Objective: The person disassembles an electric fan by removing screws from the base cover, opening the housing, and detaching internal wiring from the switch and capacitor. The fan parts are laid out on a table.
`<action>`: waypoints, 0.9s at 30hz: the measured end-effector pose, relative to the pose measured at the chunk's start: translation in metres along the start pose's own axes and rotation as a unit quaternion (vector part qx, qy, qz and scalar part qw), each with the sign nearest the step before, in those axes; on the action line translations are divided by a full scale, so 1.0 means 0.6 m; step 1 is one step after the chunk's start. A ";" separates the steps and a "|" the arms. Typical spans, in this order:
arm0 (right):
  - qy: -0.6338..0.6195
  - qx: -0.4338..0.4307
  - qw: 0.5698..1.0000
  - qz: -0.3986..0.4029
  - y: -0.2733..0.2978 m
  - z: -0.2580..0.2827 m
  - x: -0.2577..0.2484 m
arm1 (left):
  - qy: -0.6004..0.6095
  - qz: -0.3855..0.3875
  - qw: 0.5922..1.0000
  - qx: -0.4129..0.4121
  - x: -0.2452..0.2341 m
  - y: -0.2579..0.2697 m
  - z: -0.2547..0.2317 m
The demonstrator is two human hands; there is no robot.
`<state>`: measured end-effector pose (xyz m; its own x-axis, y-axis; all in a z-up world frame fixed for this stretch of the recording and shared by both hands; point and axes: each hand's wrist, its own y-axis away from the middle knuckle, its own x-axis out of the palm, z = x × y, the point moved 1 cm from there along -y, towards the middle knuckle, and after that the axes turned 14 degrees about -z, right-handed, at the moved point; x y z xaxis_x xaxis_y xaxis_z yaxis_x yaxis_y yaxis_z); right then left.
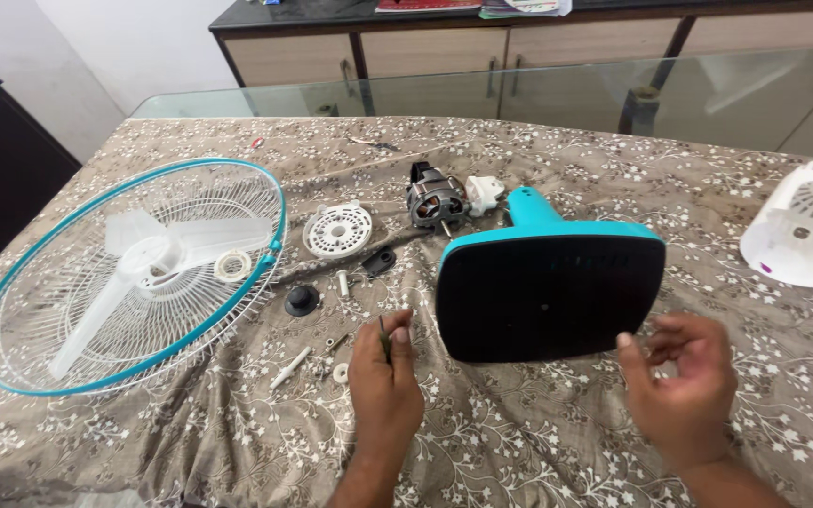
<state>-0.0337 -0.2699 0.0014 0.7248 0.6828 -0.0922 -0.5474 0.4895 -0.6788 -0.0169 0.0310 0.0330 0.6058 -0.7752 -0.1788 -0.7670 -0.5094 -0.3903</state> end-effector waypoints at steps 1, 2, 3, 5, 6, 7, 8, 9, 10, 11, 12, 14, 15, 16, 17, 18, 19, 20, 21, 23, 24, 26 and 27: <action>0.006 0.005 1.000 -0.002 -0.007 -0.003 -0.003 | -0.002 -0.020 0.999 0.042 0.005 0.000 -0.009; 0.013 0.009 1.000 -0.002 -0.021 -0.006 -0.006 | 0.008 -0.021 0.997 0.074 0.009 -0.002 -0.017; 0.020 0.014 1.000 -0.003 -0.035 -0.007 -0.009 | 0.018 -0.023 0.994 0.105 0.015 -0.006 -0.025; 0.060 -0.006 0.997 0.042 -0.066 -0.005 -0.010 | 0.041 -0.010 0.992 0.118 0.029 -0.017 -0.039; 0.079 -0.015 0.995 0.066 -0.079 -0.002 -0.009 | 0.051 0.005 0.994 0.097 0.036 -0.021 -0.046; 0.045 0.007 0.995 0.091 -0.089 0.001 -0.005 | 0.062 0.020 0.995 0.077 0.043 -0.022 -0.051; 0.009 0.028 0.993 0.115 -0.099 0.004 -0.001 | 0.077 0.028 0.994 0.072 0.049 -0.023 -0.057; -0.026 0.049 0.989 0.139 -0.106 0.007 0.004 | 0.093 0.037 0.993 0.067 0.055 -0.024 -0.063; -0.073 0.082 0.982 0.151 -0.112 0.010 0.006 | 0.109 0.045 0.991 0.062 0.062 -0.023 -0.067; -0.118 0.115 0.973 0.162 -0.116 0.012 0.008 | 0.113 0.044 0.991 0.057 0.067 -0.021 -0.070; -0.164 0.148 0.960 0.173 -0.117 0.013 0.009 | 0.117 0.043 0.991 0.052 0.070 -0.018 -0.073; -0.232 0.201 0.936 0.174 -0.116 0.012 0.014 | 0.128 0.043 0.990 0.040 0.073 -0.015 -0.075; -0.265 0.227 0.921 0.173 -0.115 0.011 0.015 | 0.135 0.044 0.989 0.033 0.072 -0.013 -0.075; -0.266 0.225 0.922 0.170 -0.116 0.009 0.016 | 0.141 0.045 0.989 0.026 0.072 -0.013 -0.075; -0.267 0.223 0.922 0.166 -0.116 0.007 0.016 | 0.134 0.044 0.990 0.028 0.072 -0.013 -0.075; -0.268 0.223 0.923 0.163 -0.115 0.005 0.015 | 0.126 0.043 0.991 0.030 0.070 -0.011 -0.075; -0.267 0.223 0.923 0.166 -0.114 0.003 0.014 | 0.119 0.043 0.991 0.032 0.069 -0.010 -0.074; -0.267 0.223 0.923 0.168 -0.116 0.001 0.014 | 0.129 0.050 0.990 0.004 0.070 -0.011 -0.073; -0.266 0.223 0.922 0.170 -0.117 -0.001 0.013 | 0.140 0.058 0.988 -0.023 0.070 -0.012 -0.072; -0.263 0.222 0.924 0.166 -0.117 -0.002 0.013 | 0.150 0.063 0.986 -0.040 0.071 -0.015 -0.071; -0.261 0.223 0.925 0.165 -0.116 -0.003 0.013 | 0.149 0.061 0.986 -0.029 0.071 -0.016 -0.070; -0.269 0.222 0.922 0.166 -0.117 -0.004 0.012 | 0.152 0.061 0.986 -0.017 0.071 -0.016 -0.068; -0.272 0.222 0.921 0.167 -0.117 -0.004 0.012 | 0.156 0.063 0.986 -0.015 0.072 -0.016 -0.066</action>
<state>0.0109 -0.3007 0.0463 0.2342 0.9469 0.2202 -0.9065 0.2946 -0.3024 0.0081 -0.0123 0.0649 0.4149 -0.9076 0.0645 -0.8405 -0.4094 -0.3549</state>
